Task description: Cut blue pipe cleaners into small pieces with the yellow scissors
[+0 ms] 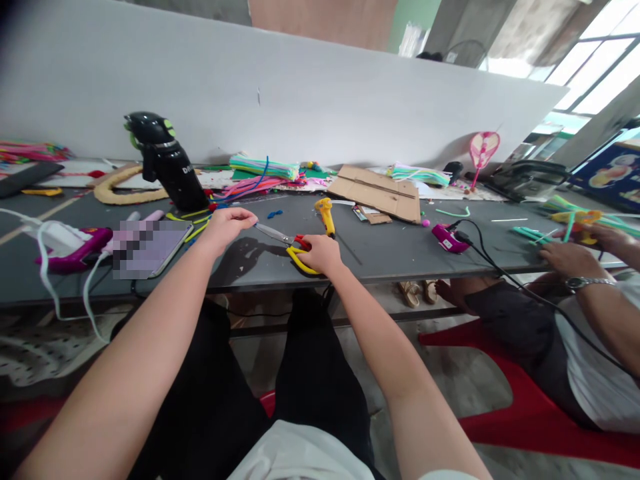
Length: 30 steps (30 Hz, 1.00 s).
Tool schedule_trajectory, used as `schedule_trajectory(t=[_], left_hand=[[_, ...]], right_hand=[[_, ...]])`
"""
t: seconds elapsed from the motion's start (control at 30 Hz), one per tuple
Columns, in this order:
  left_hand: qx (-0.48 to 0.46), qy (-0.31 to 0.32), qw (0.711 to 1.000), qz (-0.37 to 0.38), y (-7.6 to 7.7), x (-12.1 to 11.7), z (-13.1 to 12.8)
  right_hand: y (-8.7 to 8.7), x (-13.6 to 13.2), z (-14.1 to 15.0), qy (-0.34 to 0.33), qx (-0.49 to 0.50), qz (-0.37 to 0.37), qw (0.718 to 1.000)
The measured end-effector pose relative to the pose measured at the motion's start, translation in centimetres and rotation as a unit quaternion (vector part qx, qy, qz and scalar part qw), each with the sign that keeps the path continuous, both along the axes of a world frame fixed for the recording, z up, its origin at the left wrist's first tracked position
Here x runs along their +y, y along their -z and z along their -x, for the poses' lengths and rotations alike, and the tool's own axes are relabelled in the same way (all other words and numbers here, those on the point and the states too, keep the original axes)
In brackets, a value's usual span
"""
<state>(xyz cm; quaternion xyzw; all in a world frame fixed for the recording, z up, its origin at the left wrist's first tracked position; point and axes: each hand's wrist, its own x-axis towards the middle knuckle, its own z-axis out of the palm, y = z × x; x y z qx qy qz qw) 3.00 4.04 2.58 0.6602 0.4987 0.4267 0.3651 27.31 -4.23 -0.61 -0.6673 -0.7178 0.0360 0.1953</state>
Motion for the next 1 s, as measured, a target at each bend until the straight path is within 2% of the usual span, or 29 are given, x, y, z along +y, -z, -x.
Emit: schedule_trajectory(t=[0.4,0.73,0.9,1.0], left_hand=[[0.016,0.001,1.000,-0.016,0.7,0.6,0.4],[0.041,-0.008,0.998,-0.038,-0.2,0.3,0.3],[-0.035,-0.043,0.996,-0.074,-0.9,0.7,0.4],[-0.096,-0.018,0.994,-0.050,-1.1,0.5,0.7]], right_hand=[[-0.2,-0.2,0.4,-0.006,-0.050,-0.004,0.999],[-1.5,-0.4,1.1,-0.019,-0.163,0.037,0.986],[-1.8,-0.2,1.9,-0.009,-0.144,0.043,0.989],[-1.5,0.3,1.4,0.026,-0.081,0.025,0.996]])
